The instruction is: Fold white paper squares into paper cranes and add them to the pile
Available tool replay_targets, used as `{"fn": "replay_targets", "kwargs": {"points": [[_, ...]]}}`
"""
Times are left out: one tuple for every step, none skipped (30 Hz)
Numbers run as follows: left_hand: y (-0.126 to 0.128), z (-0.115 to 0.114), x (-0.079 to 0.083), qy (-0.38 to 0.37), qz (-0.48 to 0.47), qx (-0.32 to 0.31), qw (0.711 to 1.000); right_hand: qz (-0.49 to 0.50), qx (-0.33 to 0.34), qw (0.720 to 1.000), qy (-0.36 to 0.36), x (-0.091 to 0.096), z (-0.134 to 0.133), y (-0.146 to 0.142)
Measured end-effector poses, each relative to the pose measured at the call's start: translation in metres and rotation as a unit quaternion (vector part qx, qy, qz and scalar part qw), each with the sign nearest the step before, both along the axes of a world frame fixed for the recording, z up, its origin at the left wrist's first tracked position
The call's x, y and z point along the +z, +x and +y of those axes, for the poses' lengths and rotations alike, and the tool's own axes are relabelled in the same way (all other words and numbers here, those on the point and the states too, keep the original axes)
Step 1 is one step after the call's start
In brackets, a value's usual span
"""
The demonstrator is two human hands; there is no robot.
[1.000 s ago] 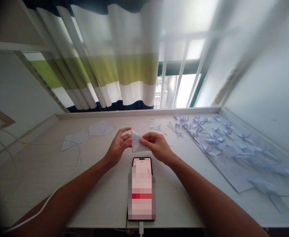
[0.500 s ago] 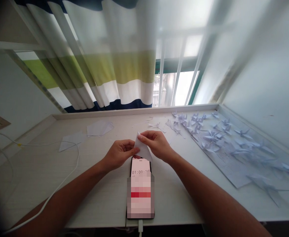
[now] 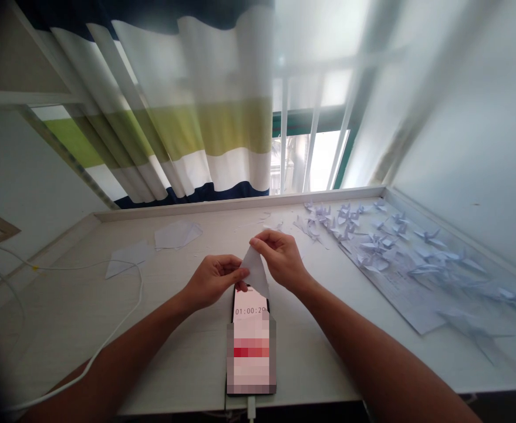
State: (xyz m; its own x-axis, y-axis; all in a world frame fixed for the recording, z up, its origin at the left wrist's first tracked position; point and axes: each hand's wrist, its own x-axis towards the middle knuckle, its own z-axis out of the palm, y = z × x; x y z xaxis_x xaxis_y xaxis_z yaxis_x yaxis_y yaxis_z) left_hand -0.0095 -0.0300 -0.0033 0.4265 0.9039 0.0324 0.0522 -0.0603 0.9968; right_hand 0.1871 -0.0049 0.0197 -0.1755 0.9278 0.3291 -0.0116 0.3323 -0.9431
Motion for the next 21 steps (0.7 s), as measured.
{"fn": "replay_targets", "kwargs": {"points": [[-0.0001, 0.0002, 0.0008, 0.002, 0.002, 0.011, 1.0, 0.006, -0.003, 1.0, -0.003, -0.0002, 0.0001, -0.0003], [-0.0002, 0.0006, 0.0012, 0.004, 0.002, 0.024, 1.0, 0.006, 0.0, 1.0, -0.009, -0.0003, 0.0002, -0.0005], [-0.0005, 0.0012, 0.0013, 0.006, 0.001, 0.034, 0.999, -0.005, 0.008, 1.0, -0.016, -0.0004, 0.0002, -0.0006], [-0.0007, 0.0019, 0.001, 0.008, -0.003, 0.042, 0.999, -0.023, 0.02, 0.999, -0.022, -0.0005, 0.0002, -0.0005], [-0.0009, 0.0026, 0.0005, 0.008, -0.009, 0.048, 0.999, -0.043, 0.03, 0.998, -0.026, -0.0006, 0.0, -0.0005], [-0.0011, 0.0033, -0.0001, 0.007, -0.015, 0.051, 0.999, -0.064, 0.037, 0.997, -0.026, -0.0009, -0.0002, -0.0004], [-0.0013, 0.0039, -0.0008, 0.005, -0.02, 0.055, 0.998, -0.08, 0.041, 0.996, -0.024, -0.0013, -0.0004, -0.0004], [-0.0016, 0.0046, -0.0014, 0.003, -0.022, 0.053, 0.998, -0.089, 0.037, 0.995, -0.02, -0.0018, -0.0004, -0.0005], [-0.0019, 0.0052, -0.002, -0.001, -0.019, 0.046, 0.999, -0.09, 0.029, 0.995, -0.015, -0.0025, -0.0004, -0.0007], [-0.0023, 0.0058, -0.0026, -0.005, -0.013, 0.038, 0.999, -0.087, 0.021, 0.996, -0.013, -0.0033, -0.0002, -0.001], [-0.0027, 0.0064, -0.003, -0.009, -0.006, 0.03, 0.999, -0.082, 0.016, 0.996, -0.014, -0.0041, 0.0001, -0.0014], [-0.0031, 0.007, -0.0034, -0.012, -0.001, 0.026, 1.0, -0.08, 0.016, 0.996, -0.019, -0.0046, 0.0004, -0.0018], [-0.0034, 0.0075, -0.0035, -0.013, 0.0, 0.028, 1.0, -0.084, 0.02, 0.996, -0.025, -0.0049, 0.0006, -0.0021], [-0.0037, 0.008, -0.0034, -0.011, -0.005, 0.037, 0.999, -0.095, 0.027, 0.995, -0.03, -0.005, 0.0007, -0.0023], [-0.0038, 0.0082, -0.0031, -0.008, -0.012, 0.05, 0.999, -0.111, 0.034, 0.993, -0.031, -0.0047, 0.0006, -0.0023], [-0.0038, 0.0083, -0.0025, -0.005, -0.02, 0.061, 0.998, -0.131, 0.037, 0.99, -0.028, -0.0043, 0.0003, -0.0022], [-0.0037, 0.0081, -0.0017, -0.001, -0.026, 0.069, 0.997, -0.147, 0.035, 0.988, -0.021, -0.0038, -0.0002, -0.0021], [-0.0036, 0.0079, -0.0007, 0.001, -0.029, 0.072, 0.997, -0.157, 0.031, 0.987, -0.013, -0.0033, -0.0006, -0.0019], [-0.0033, 0.0076, 0.0002, 0.003, -0.029, 0.073, 0.997, -0.157, 0.028, 0.987, -0.009, -0.003, -0.0011, -0.0018], [-0.0031, 0.0072, 0.0012, 0.005, -0.029, 0.074, 0.997, -0.149, 0.027, 0.988, -0.01, -0.003, -0.0015, -0.0016], [-0.0029, 0.007, 0.002, 0.009, -0.031, 0.077, 0.996, -0.142, 0.034, 0.989, -0.018, -0.0032, -0.0016, -0.0015]]}}
